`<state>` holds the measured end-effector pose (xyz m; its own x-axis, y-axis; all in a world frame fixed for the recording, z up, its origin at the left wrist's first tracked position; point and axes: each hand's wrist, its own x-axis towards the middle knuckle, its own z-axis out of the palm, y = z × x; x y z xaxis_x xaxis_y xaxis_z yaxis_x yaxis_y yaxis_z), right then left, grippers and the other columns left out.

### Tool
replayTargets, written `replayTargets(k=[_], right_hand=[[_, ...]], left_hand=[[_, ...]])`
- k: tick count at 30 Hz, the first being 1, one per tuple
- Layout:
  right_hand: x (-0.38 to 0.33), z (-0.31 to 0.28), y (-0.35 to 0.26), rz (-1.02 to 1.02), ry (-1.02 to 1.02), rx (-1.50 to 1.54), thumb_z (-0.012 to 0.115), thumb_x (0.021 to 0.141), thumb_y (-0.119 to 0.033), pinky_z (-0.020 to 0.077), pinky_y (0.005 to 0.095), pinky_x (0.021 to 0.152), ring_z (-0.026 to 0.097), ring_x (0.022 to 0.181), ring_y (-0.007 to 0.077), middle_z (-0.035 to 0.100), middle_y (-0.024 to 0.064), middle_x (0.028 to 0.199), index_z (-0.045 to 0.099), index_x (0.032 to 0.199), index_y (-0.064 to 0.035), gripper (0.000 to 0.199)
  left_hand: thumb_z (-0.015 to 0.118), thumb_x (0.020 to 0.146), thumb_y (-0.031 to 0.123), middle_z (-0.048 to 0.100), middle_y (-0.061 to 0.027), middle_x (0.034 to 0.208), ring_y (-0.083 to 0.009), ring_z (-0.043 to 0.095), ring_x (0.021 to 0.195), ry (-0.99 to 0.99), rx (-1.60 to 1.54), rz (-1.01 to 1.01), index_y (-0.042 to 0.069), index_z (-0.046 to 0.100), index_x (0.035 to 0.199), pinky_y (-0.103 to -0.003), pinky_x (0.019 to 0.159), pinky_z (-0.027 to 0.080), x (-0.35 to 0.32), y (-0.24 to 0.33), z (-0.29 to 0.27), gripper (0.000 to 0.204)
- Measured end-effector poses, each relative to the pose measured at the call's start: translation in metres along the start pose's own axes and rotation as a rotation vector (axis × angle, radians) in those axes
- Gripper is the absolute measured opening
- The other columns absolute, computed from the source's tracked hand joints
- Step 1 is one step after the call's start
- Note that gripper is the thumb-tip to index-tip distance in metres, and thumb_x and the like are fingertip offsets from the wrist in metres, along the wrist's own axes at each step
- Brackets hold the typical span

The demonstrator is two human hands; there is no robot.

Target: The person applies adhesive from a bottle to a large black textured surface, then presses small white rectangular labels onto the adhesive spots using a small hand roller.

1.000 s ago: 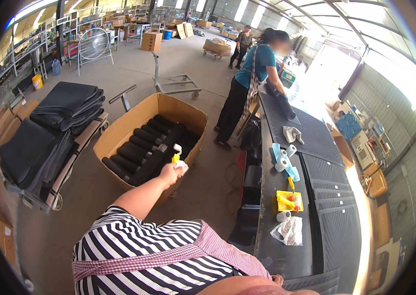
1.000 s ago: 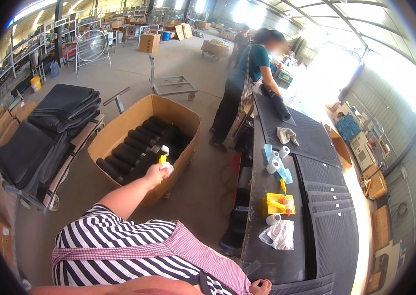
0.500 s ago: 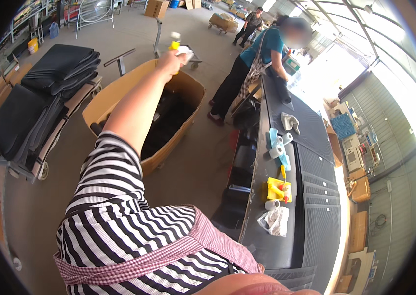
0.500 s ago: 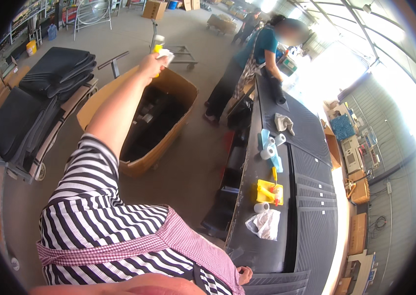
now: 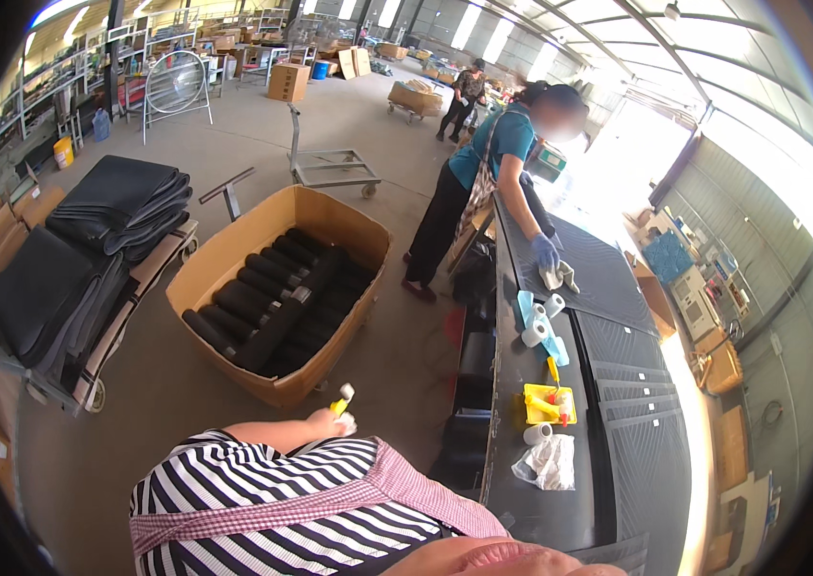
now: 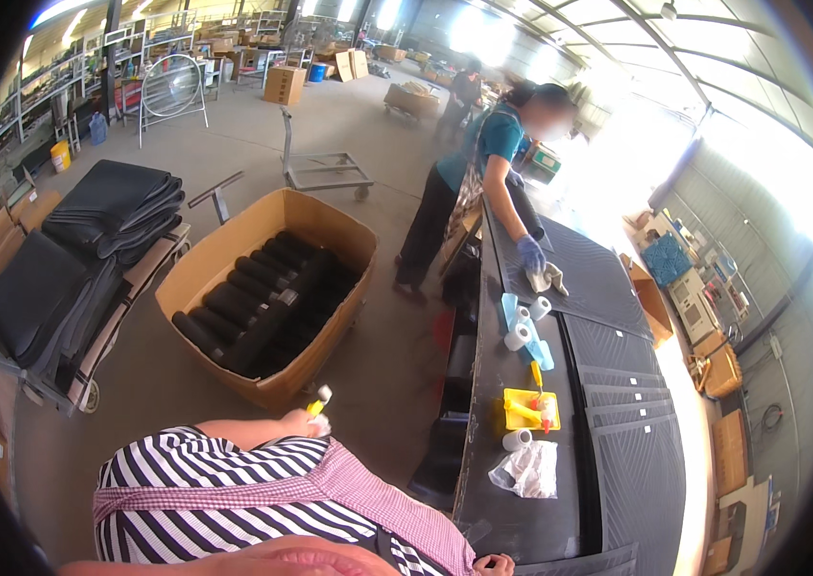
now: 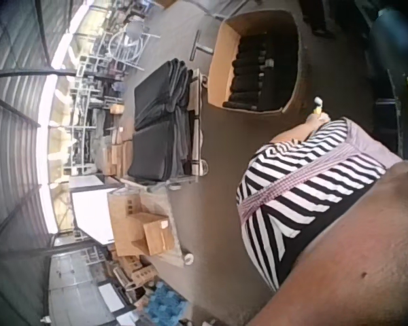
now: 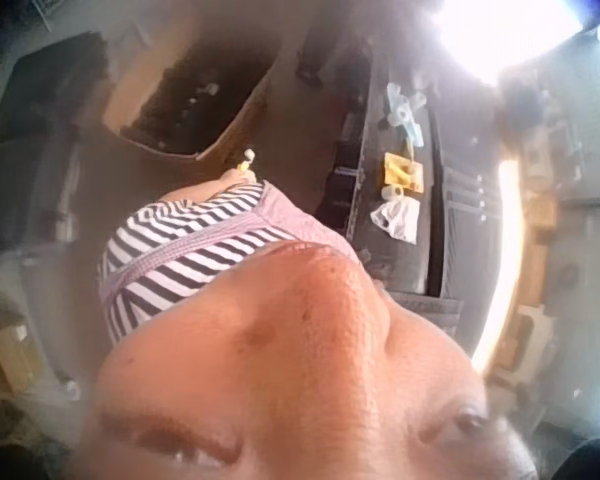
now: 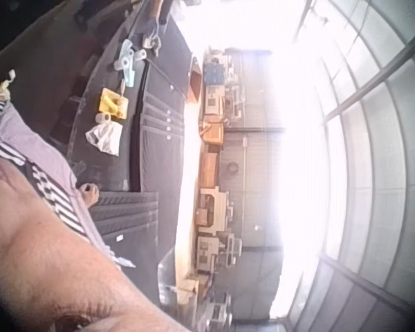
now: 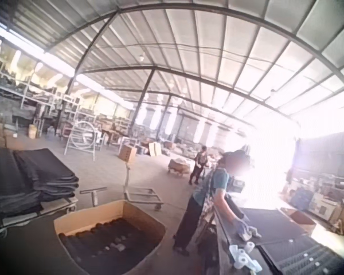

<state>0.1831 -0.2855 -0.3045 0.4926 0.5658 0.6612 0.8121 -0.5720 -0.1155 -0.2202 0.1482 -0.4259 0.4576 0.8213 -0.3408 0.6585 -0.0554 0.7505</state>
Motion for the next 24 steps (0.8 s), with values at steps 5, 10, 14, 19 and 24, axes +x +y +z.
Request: replayTargets(k=[5,10,14,19,24], right_hand=[[-0.058,0.028,0.147,-0.142,0.012,0.043,0.074,0.068,-0.018,0.0522,0.0448,0.075,0.064,0.089,0.0342,0.065,0.0175,0.095,0.068,0.078,-0.01,0.014],[-0.039,0.044,0.058,0.179,-0.015,0.172,0.074,0.063,-0.014,0.052,0.045,0.074,0.064,0.085,0.0316,0.066,0.0119,0.096,0.065,0.071,-0.013,0.013],[-0.043,0.044,0.057,0.207,-0.02,0.09,0.074,0.065,-0.016,0.0515,0.0454,0.076,0.064,0.087,0.0319,0.066,0.0104,0.097,0.062,0.069,-0.0134,0.013],[-0.045,0.037,0.059,0.221,-0.038,0.089,0.075,0.066,-0.015,0.0514,0.0455,0.079,0.064,0.089,0.0317,0.066,0.0096,0.1,0.063,0.071,-0.0141,0.013],[-0.015,0.023,0.011,0.237,-0.035,0.084,0.075,0.067,-0.014,0.051,0.0455,0.08,0.063,0.091,0.0324,0.066,0.0102,0.1,0.065,0.074,-0.0142,0.012]], left_hand=[[0.065,0.083,0.057,0.07,-0.0199,0.103,-0.035,0.068,0.099,-0.154,0.052,0.009,0.006,0.073,0.103,-0.042,0.086,0.051,0.01,-0.019,0.042,0.055],[0.064,0.087,0.052,0.07,-0.0207,0.1,-0.0364,0.067,0.097,-0.127,-0.004,0.008,0.005,0.071,0.102,-0.043,0.083,0.05,-0.014,-0.03,0.015,0.05],[0.061,0.092,0.04,0.069,-0.0204,0.097,-0.0342,0.067,0.094,-0.185,0.011,0.035,0.005,0.07,0.104,-0.04,0.082,0.049,-0.025,0.017,0.015,0.038],[0.06,0.094,0.037,0.069,-0.0158,0.102,-0.0274,0.065,0.097,-0.194,-0.078,-0.066,0.004,0.069,0.111,-0.037,0.087,0.046,-0.065,0.089,-0.009,0.038],[0.063,0.094,0.04,0.07,-0.0161,0.1,-0.028,0.067,0.095,-0.186,-0.209,0.054,0.002,0.069,0.109,-0.037,0.086,0.048,-0.034,0.048,0.011,0.041]])
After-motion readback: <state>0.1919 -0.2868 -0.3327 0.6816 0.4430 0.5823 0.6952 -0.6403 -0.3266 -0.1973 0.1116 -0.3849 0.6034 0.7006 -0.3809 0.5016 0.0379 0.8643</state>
